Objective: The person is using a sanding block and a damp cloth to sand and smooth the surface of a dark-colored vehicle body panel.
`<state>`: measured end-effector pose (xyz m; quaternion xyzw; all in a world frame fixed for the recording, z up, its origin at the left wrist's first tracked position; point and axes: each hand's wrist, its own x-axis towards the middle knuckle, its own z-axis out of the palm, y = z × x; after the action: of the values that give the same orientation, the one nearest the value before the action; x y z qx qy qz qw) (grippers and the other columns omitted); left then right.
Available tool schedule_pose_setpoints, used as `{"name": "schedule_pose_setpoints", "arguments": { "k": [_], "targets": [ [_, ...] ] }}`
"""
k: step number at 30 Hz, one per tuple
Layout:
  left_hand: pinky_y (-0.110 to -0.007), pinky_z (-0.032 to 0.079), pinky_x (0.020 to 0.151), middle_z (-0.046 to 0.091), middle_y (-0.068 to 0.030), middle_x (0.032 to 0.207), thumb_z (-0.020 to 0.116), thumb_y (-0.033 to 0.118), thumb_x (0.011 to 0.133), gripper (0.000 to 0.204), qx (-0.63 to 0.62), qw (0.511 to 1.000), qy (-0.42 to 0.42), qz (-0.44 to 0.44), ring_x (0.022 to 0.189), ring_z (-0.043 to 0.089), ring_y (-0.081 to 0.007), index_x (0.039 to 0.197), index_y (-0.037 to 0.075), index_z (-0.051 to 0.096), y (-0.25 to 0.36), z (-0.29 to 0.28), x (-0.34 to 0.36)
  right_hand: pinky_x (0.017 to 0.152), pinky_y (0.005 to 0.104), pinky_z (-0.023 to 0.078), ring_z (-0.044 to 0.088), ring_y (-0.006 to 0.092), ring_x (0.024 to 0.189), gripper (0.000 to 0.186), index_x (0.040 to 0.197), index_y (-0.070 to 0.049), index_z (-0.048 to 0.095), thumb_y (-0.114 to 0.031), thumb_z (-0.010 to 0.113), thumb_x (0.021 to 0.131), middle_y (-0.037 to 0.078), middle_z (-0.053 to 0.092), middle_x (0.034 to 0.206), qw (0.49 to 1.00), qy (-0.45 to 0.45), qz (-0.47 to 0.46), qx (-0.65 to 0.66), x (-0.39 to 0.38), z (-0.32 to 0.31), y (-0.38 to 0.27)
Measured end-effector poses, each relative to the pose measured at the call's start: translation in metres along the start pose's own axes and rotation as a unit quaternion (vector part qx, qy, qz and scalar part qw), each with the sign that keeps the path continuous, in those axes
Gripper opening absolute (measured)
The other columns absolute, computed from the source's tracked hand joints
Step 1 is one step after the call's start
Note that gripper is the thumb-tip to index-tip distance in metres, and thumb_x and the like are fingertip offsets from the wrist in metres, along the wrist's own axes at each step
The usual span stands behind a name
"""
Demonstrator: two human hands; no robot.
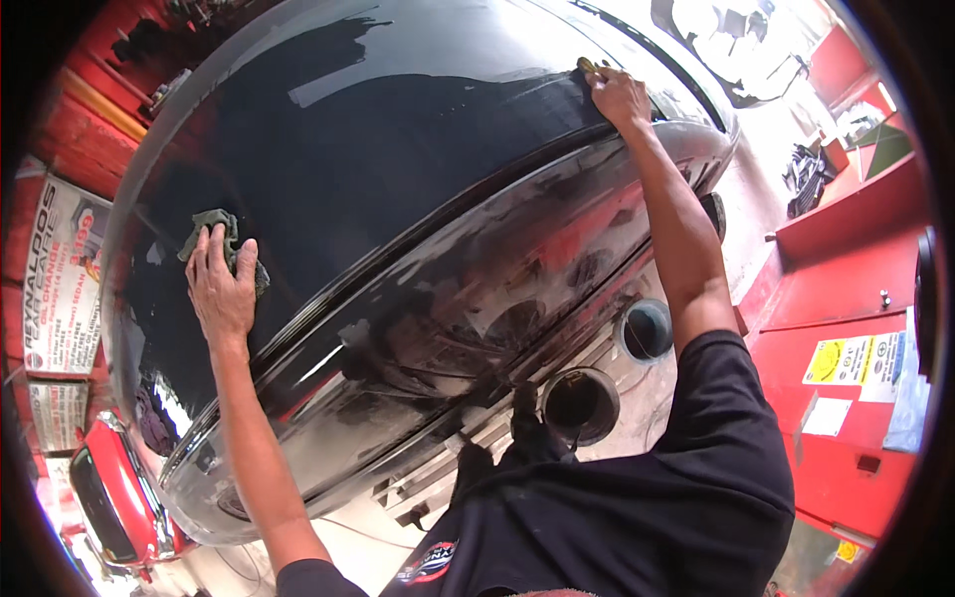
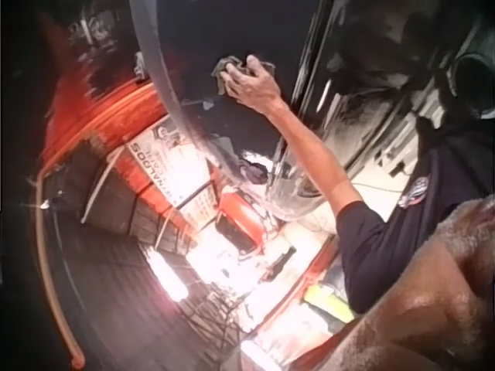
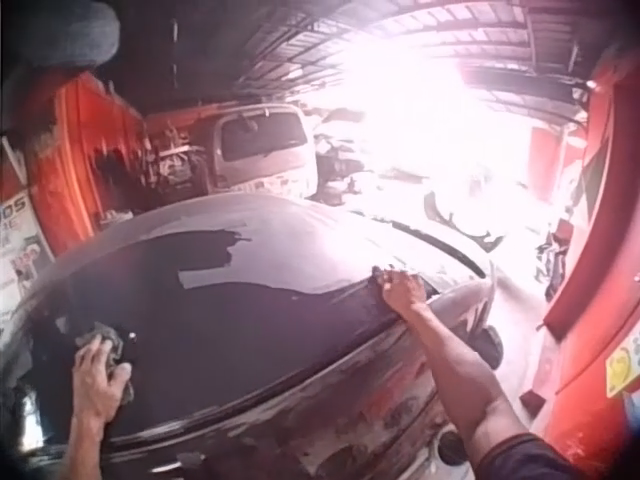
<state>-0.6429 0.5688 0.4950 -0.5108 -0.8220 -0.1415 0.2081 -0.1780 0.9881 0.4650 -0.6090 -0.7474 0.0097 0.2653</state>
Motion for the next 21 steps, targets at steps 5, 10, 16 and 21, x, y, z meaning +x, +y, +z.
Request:
{"name": "schedule_pose_setpoints", "arguments": {
  "k": [5,10,16,21],
  "targets": [
    [-0.053,0.039,0.117,0.049,-0.0144,0.158,0.054,0.059,0.103,0.064,0.022,0.999,-0.013,-0.037,0.143,0.045,-0.0398,0.149,0.014,0.056,0.002,-0.012,-0.004,0.085,0.0464,0.059,0.072,0.0348,0.097,0.028,0.107,-0.016,0.079,-0.022,0.058,0.091,0.015,0.076,0.101,0.978,0.001,-0.192,-0.077,-0.083,-0.006,-0.146],
    [-0.051,0.039,0.117,0.050,-0.0169,0.156,0.054,0.055,0.104,0.063,0.010,1.000,-0.009,-0.002,0.142,0.046,-0.0398,0.148,0.010,0.056,-0.014,-0.008,-0.004,0.093,0.0475,0.054,0.065,0.0340,0.107,0.030,0.113,-0.008,0.074,-0.019,0.068,0.086,0.016,0.069,0.107,0.923,0.024,-0.312,0.222,-0.178,-0.010,-0.243],
    [-0.049,0.033,0.121,0.049,-0.0215,0.157,0.051,0.048,0.108,0.061,0.007,1.000,-0.012,0.024,0.145,0.045,-0.0381,0.149,0.003,0.053,-0.005,-0.014,0.000,0.089,0.0499,0.059,0.073,0.0357,0.102,0.029,0.114,-0.022,0.080,-0.042,0.066,0.097,0.016,0.075,0.118,0.977,0.081,-0.188,0.061,-0.033,0.002,-0.032],
    [-0.050,0.037,0.119,0.050,-0.0197,0.155,0.057,0.049,0.104,0.061,-0.001,1.000,0.003,0.012,0.141,0.047,-0.0404,0.148,0.006,0.056,0.004,-0.005,0.001,0.105,0.0504,0.053,0.068,0.0373,0.121,0.062,0.131,-0.015,0.072,-0.063,0.047,0.102,0.015,0.073,0.129,0.993,-0.044,0.104,-0.035,0.044,-0.002,0.042]
  ]
}}
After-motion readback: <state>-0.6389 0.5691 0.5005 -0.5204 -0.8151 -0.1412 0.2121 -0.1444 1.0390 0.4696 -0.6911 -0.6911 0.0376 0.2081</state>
